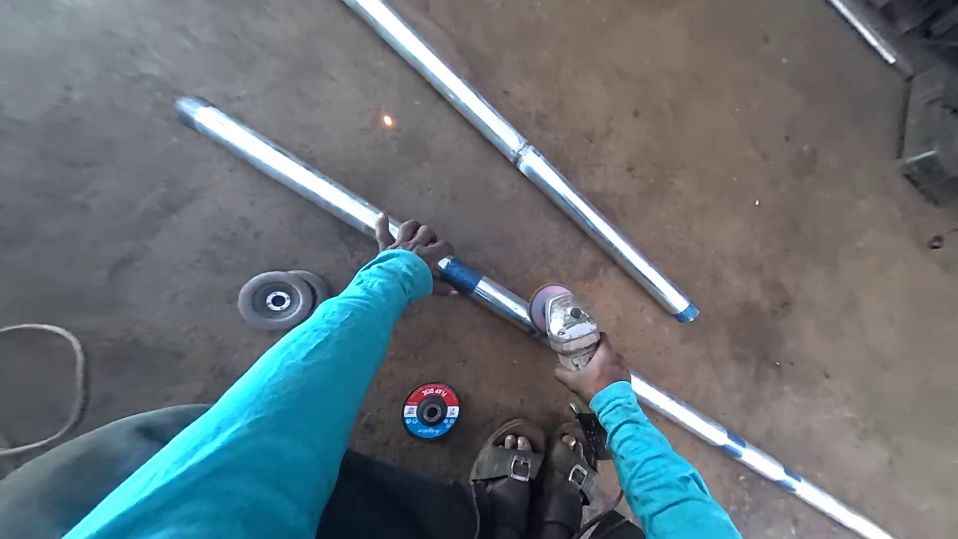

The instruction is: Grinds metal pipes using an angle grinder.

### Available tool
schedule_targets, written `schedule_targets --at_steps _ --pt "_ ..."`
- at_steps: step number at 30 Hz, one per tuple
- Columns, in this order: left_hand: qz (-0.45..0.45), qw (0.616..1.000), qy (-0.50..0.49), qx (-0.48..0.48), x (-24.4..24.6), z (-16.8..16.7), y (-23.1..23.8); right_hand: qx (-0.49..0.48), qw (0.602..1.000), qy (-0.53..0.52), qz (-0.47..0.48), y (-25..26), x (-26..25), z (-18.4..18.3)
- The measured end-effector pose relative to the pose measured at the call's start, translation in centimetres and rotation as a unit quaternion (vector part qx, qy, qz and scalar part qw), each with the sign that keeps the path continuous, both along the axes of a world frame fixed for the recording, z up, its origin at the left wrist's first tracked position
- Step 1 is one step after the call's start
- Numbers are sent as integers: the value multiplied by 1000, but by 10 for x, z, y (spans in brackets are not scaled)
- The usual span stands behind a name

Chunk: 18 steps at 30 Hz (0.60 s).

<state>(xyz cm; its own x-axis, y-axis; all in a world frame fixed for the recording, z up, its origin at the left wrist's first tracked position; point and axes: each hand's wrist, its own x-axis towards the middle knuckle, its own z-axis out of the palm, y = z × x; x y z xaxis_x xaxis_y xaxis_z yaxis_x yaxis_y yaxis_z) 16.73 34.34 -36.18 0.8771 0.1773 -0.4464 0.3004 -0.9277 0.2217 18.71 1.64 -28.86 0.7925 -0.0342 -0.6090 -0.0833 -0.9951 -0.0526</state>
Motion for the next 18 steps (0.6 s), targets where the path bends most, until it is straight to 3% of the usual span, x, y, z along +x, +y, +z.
schedule_targets --at_steps 4,18 --pt "4 1000 -12 0 -4 -3 -1 13 999 -13 -35 4 11 -6" --pt "8 1000 -27 0 -5 -10 1 2 1000 -1 -11 -4 15 0"
